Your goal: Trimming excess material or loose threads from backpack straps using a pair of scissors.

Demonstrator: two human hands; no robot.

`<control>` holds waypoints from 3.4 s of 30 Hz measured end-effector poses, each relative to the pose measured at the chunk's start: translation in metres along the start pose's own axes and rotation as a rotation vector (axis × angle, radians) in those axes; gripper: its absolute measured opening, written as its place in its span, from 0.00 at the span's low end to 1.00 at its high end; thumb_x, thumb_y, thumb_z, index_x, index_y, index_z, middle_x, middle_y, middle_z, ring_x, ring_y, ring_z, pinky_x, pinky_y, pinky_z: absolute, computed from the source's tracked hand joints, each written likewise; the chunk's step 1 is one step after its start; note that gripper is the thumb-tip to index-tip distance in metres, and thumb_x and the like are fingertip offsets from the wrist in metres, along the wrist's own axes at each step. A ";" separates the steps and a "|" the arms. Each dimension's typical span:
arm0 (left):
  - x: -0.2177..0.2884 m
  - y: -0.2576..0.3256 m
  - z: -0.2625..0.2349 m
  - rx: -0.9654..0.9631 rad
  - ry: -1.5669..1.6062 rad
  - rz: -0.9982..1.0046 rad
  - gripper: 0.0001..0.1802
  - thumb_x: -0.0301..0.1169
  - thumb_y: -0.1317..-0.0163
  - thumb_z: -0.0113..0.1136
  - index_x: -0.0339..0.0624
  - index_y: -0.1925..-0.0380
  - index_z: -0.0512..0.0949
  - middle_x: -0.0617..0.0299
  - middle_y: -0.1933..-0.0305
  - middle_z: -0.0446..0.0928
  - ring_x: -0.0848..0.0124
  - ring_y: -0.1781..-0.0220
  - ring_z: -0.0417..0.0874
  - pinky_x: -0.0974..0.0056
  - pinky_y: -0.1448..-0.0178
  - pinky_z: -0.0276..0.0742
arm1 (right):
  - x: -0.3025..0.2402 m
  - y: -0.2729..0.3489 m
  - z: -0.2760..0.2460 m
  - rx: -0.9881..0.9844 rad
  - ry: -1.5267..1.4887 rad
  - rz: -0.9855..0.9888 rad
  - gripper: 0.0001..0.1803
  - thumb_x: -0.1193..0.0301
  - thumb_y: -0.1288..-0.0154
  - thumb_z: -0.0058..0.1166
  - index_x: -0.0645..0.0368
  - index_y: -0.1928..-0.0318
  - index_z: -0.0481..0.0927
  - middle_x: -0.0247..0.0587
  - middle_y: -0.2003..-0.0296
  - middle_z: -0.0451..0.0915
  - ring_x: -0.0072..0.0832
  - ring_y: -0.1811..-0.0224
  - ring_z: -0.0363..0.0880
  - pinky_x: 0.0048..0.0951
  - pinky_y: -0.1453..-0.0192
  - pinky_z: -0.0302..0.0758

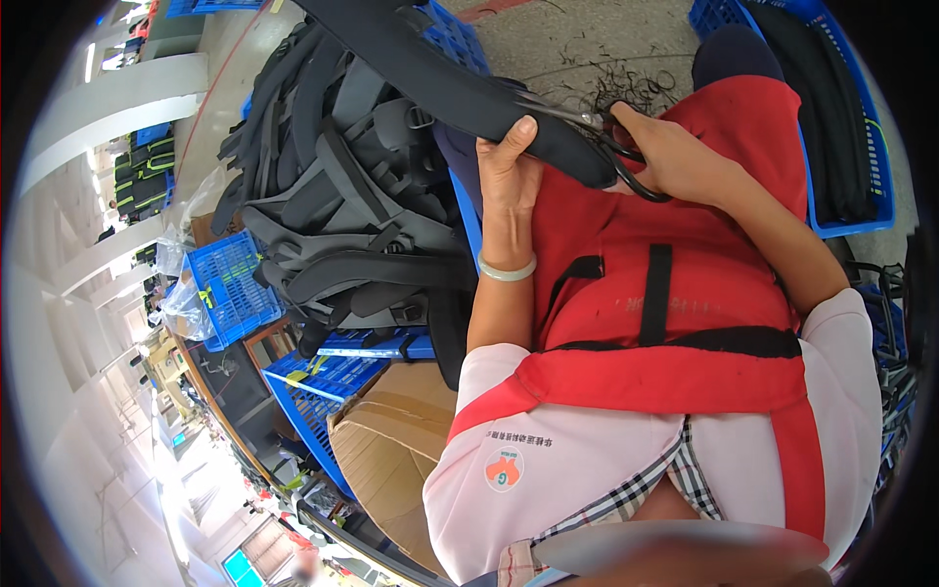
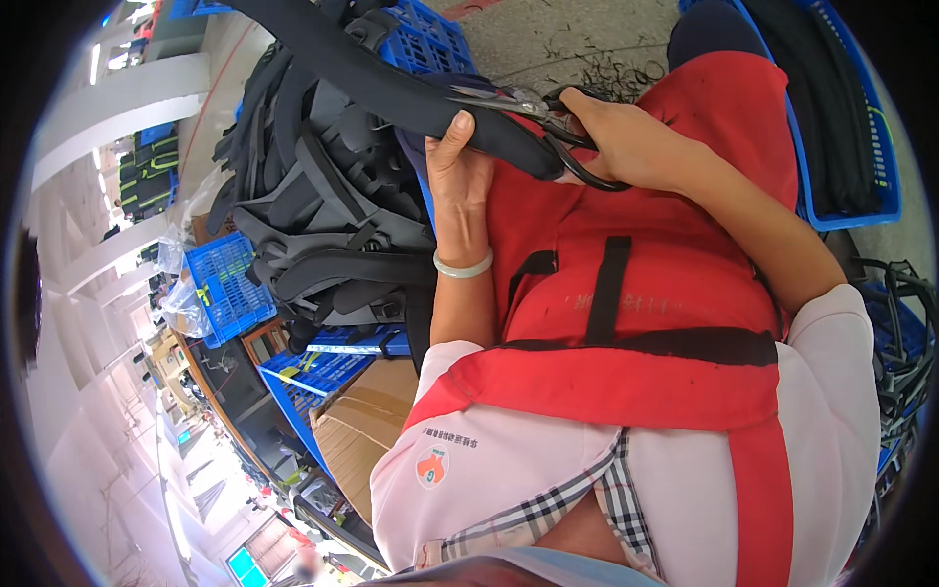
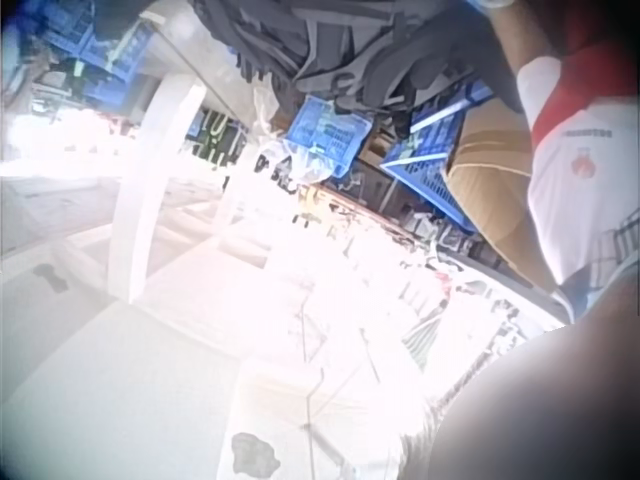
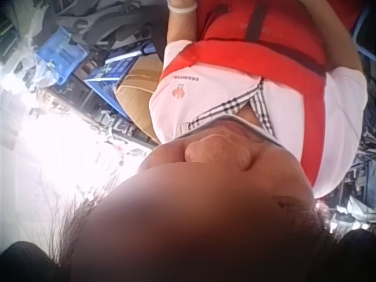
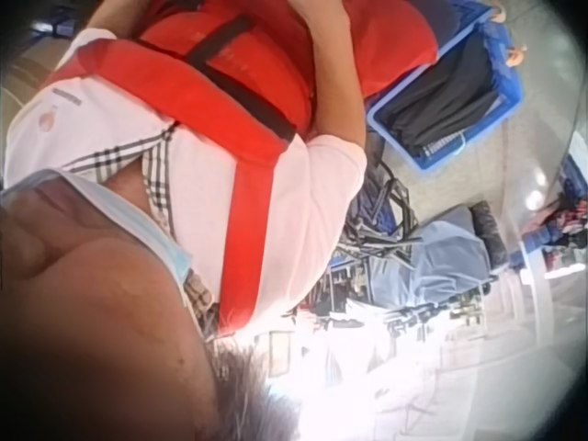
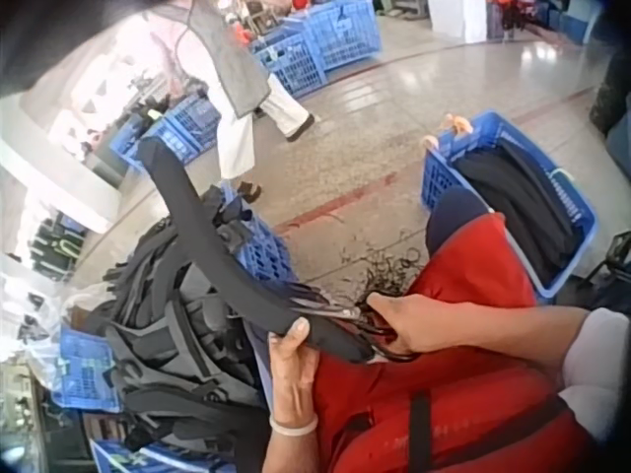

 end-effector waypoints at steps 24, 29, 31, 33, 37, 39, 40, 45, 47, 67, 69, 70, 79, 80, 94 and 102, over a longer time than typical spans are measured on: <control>-0.008 0.011 0.005 -0.010 -0.022 -0.061 0.17 0.24 0.44 0.66 0.40 0.53 0.75 0.61 0.55 0.78 0.67 0.52 0.79 0.60 0.42 0.75 | -0.013 -0.008 -0.011 0.073 -0.392 0.028 0.16 0.71 0.43 0.63 0.61 0.59 0.71 0.39 0.72 0.72 0.25 0.70 0.71 0.28 0.64 0.69; 0.049 -0.018 -0.010 -0.057 0.032 0.104 0.18 0.26 0.41 0.63 0.38 0.49 0.75 0.57 0.50 0.78 0.63 0.49 0.80 0.56 0.42 0.76 | -0.018 0.008 -0.025 -0.073 -0.085 -0.158 0.14 0.79 0.48 0.59 0.61 0.61 0.71 0.43 0.74 0.70 0.36 0.72 0.69 0.30 0.64 0.69; 0.059 -0.017 -0.019 0.019 -0.213 0.022 0.12 0.20 0.43 0.64 0.37 0.58 0.79 0.59 0.57 0.81 0.69 0.55 0.82 0.65 0.46 0.77 | -0.014 0.015 -0.035 -0.143 -0.023 -0.137 0.13 0.81 0.49 0.58 0.62 0.62 0.71 0.43 0.74 0.70 0.37 0.72 0.68 0.30 0.64 0.69; 0.057 -0.014 -0.022 0.015 -0.234 -0.012 0.10 0.19 0.44 0.64 0.36 0.60 0.80 0.59 0.59 0.82 0.69 0.58 0.83 0.64 0.48 0.79 | -0.010 0.021 -0.042 -0.162 -0.128 -0.071 0.13 0.81 0.49 0.58 0.61 0.62 0.72 0.44 0.73 0.69 0.36 0.72 0.68 0.30 0.64 0.68; 0.052 -0.011 -0.023 -0.029 -0.202 -0.093 0.11 0.18 0.46 0.65 0.36 0.61 0.80 0.58 0.60 0.82 0.68 0.59 0.83 0.62 0.49 0.80 | -0.002 0.017 -0.044 -0.051 -0.349 -0.027 0.11 0.76 0.42 0.61 0.63 0.61 0.73 0.35 0.73 0.73 0.22 0.69 0.69 0.25 0.64 0.68; 0.048 -0.011 -0.020 -0.024 -0.146 -0.098 0.11 0.18 0.46 0.65 0.36 0.61 0.80 0.58 0.60 0.82 0.67 0.59 0.84 0.61 0.50 0.81 | 0.004 0.012 -0.042 -0.152 -0.554 0.150 0.11 0.74 0.39 0.59 0.64 0.58 0.73 0.29 0.71 0.72 0.17 0.67 0.69 0.23 0.63 0.68; 0.045 -0.010 -0.016 -0.030 -0.081 -0.097 0.11 0.18 0.47 0.66 0.36 0.62 0.80 0.58 0.61 0.82 0.67 0.60 0.84 0.61 0.50 0.81 | 0.010 0.009 -0.038 -0.091 -0.593 0.168 0.12 0.74 0.39 0.59 0.64 0.57 0.72 0.29 0.70 0.72 0.17 0.66 0.69 0.22 0.64 0.68; 0.032 -0.011 -0.008 -0.061 -0.023 -0.096 0.11 0.18 0.47 0.66 0.36 0.62 0.80 0.57 0.61 0.81 0.65 0.59 0.84 0.60 0.49 0.80 | 0.004 0.001 -0.015 -0.059 -0.308 -0.113 0.24 0.74 0.44 0.61 0.63 0.48 0.68 0.44 0.58 0.76 0.30 0.61 0.74 0.30 0.57 0.72; 0.032 -0.008 -0.007 -0.057 -0.008 -0.051 0.12 0.18 0.48 0.66 0.36 0.61 0.80 0.56 0.60 0.81 0.65 0.60 0.83 0.60 0.49 0.80 | -0.001 -0.001 -0.013 -0.062 -0.258 -0.103 0.28 0.73 0.46 0.63 0.63 0.46 0.66 0.47 0.57 0.76 0.36 0.60 0.74 0.33 0.56 0.72; 0.018 0.001 -0.012 -0.108 -0.089 -0.059 0.16 0.17 0.48 0.65 0.38 0.57 0.80 0.56 0.57 0.82 0.65 0.56 0.83 0.59 0.45 0.78 | 0.015 -0.007 0.013 -0.074 0.009 0.008 0.19 0.69 0.41 0.57 0.63 0.55 0.63 0.55 0.70 0.78 0.55 0.63 0.77 0.49 0.61 0.71; 0.017 0.002 -0.012 -0.112 -0.087 -0.075 0.15 0.17 0.47 0.65 0.37 0.57 0.80 0.56 0.57 0.82 0.65 0.56 0.83 0.59 0.45 0.78 | 0.017 -0.008 0.014 -0.010 0.037 -0.049 0.20 0.67 0.40 0.57 0.63 0.55 0.64 0.56 0.70 0.78 0.55 0.63 0.77 0.49 0.62 0.71; 0.016 0.003 -0.012 -0.126 -0.090 -0.063 0.15 0.18 0.47 0.65 0.37 0.58 0.80 0.56 0.57 0.82 0.65 0.56 0.83 0.59 0.45 0.78 | 0.016 -0.008 0.015 -0.011 0.038 -0.048 0.20 0.67 0.40 0.57 0.63 0.55 0.64 0.56 0.70 0.78 0.55 0.63 0.77 0.49 0.62 0.71; 0.016 0.001 -0.008 -0.046 0.003 -0.095 0.11 0.15 0.47 0.64 0.38 0.63 0.80 0.58 0.63 0.82 0.66 0.60 0.84 0.61 0.51 0.81 | 0.009 -0.011 0.009 -0.007 0.015 -0.068 0.26 0.67 0.46 0.63 0.60 0.51 0.64 0.59 0.66 0.77 0.57 0.60 0.77 0.47 0.60 0.72; 0.016 0.002 -0.010 -0.063 -0.005 -0.090 0.11 0.15 0.47 0.64 0.38 0.63 0.80 0.58 0.63 0.82 0.66 0.60 0.84 0.62 0.51 0.81 | 0.003 -0.008 0.006 0.003 0.012 -0.087 0.27 0.67 0.46 0.63 0.61 0.50 0.64 0.59 0.63 0.77 0.57 0.57 0.76 0.48 0.58 0.72; 0.011 0.006 -0.012 -0.074 0.013 -0.106 0.11 0.16 0.46 0.63 0.38 0.62 0.79 0.59 0.62 0.82 0.65 0.61 0.84 0.61 0.52 0.82 | 0.014 -0.019 0.021 -0.060 0.010 -0.074 0.24 0.71 0.46 0.62 0.63 0.52 0.66 0.56 0.69 0.77 0.53 0.64 0.78 0.43 0.62 0.72; 0.012 0.005 -0.005 -0.116 0.042 -0.149 0.13 0.17 0.46 0.64 0.38 0.60 0.79 0.57 0.62 0.82 0.64 0.60 0.85 0.59 0.51 0.83 | 0.001 -0.012 0.015 -0.074 -0.273 -0.003 0.20 0.68 0.37 0.58 0.63 0.48 0.69 0.55 0.64 0.79 0.43 0.62 0.79 0.36 0.57 0.73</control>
Point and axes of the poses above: each hand's wrist, its own y-axis away from the middle knuckle, its own z-axis out of the palm, x = y × z, the point moved 4 cm from there along -y, towards the middle knuckle
